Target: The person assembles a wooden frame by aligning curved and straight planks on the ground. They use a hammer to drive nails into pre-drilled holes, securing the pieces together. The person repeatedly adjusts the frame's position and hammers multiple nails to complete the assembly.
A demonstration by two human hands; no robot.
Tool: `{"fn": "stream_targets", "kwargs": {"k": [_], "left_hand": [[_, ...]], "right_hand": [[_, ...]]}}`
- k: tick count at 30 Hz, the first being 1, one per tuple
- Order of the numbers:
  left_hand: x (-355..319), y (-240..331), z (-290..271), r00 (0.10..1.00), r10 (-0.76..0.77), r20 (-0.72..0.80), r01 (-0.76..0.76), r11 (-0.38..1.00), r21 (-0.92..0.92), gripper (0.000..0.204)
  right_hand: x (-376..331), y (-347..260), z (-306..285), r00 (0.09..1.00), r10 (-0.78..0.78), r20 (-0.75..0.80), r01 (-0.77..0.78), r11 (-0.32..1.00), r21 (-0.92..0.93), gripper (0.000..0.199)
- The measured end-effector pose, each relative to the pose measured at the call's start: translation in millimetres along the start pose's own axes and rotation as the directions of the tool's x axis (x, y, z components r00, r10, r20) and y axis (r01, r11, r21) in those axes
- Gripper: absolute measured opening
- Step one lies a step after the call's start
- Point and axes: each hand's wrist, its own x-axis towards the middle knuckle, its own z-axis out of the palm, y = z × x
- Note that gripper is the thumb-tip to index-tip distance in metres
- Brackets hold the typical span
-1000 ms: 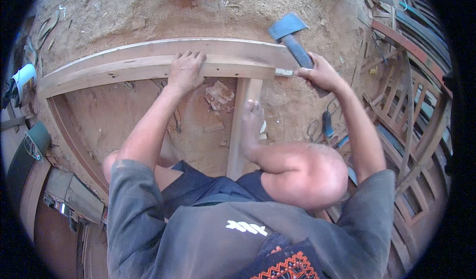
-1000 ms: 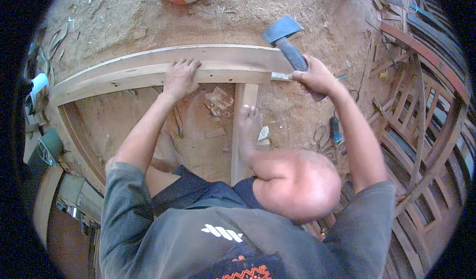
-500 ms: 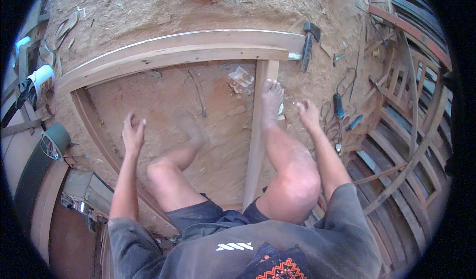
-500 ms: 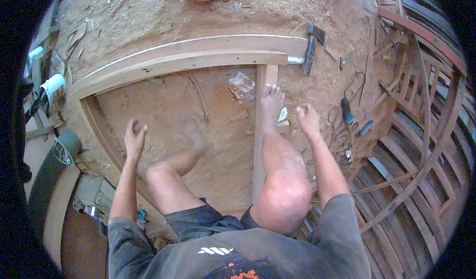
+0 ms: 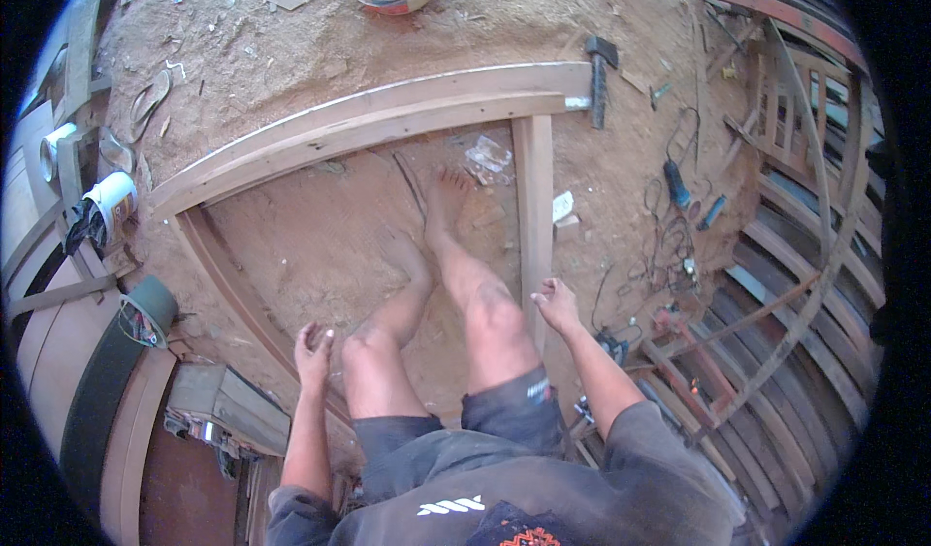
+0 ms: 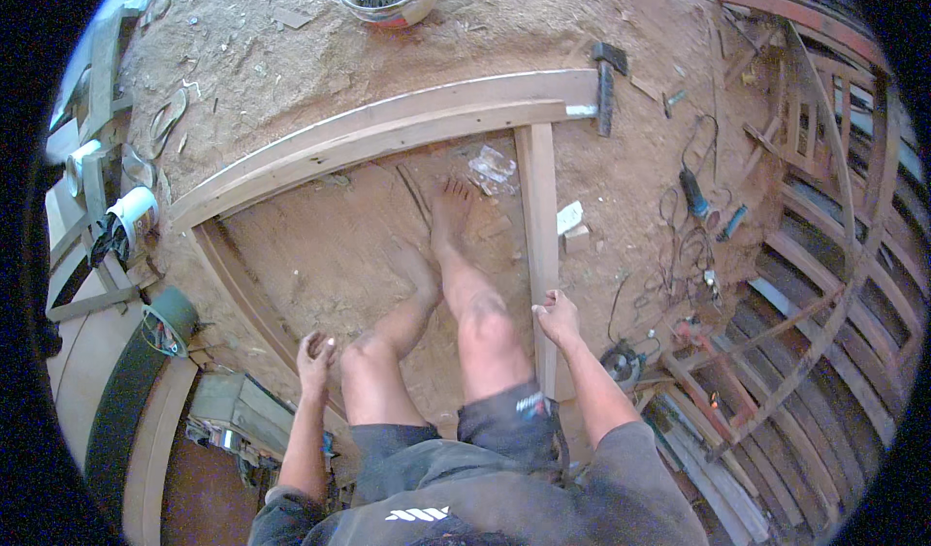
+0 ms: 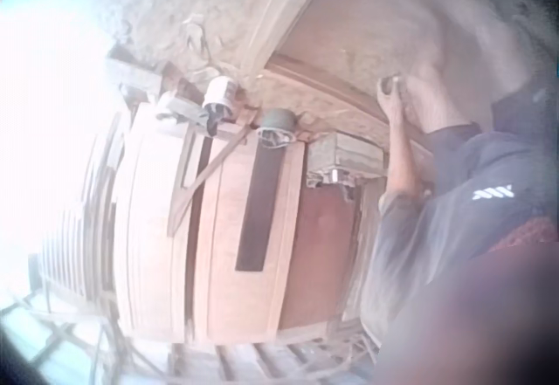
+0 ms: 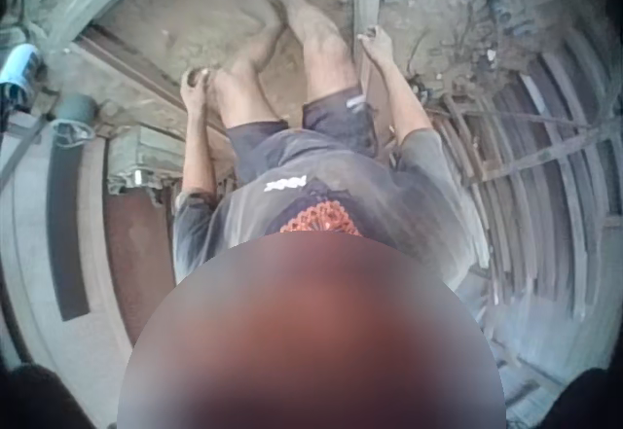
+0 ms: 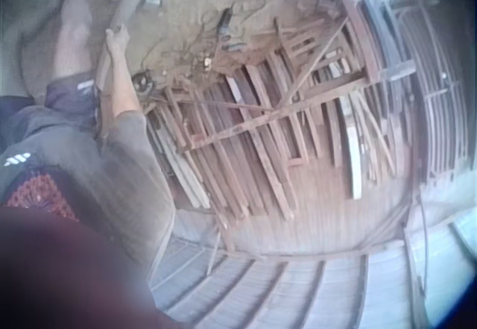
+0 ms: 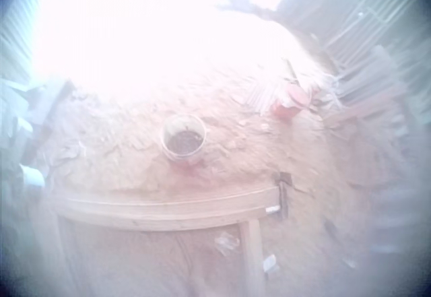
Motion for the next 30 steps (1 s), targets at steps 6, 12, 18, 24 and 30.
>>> {"fn": "stream_targets", "kwargs": {"k": [6,12,18,24,30], "left_hand": [[68.2,19.0,-60.8,0.971,0.043,-0.234,-0.006,0.988,0.155,0.063],[201.9,1.4,-153.4,0.862,0.164,-0.480,0.025,0.932,0.362,0.094],[296.1,-3.3,-215.6,0.910,0.196,-0.365,-0.066,0.938,0.341,0.118],[324.5,-26.6,-235.5,0.922,0.113,-0.369,-0.060,0.987,0.151,0.098],[325.3,-13.8,-256.4,0.910,0.094,-0.404,-0.034,0.988,0.152,0.080]], "right_hand": [[70.6,-31.0,-12.1,0.968,-0.110,-0.227,0.073,0.984,-0.163,0.080],[126.0,1.9,32.2,0.988,0.025,-0.155,0.003,0.984,0.176,0.080],[120.2,19.4,67.7,0.933,0.139,-0.332,-0.017,0.939,0.344,0.075],[85.5,-3.8,49.0,0.932,0.209,-0.297,-0.158,0.970,0.184,0.072],[145.9,-33.3,22.0,0.902,0.183,-0.390,-0.156,0.983,0.098,0.069]]}}
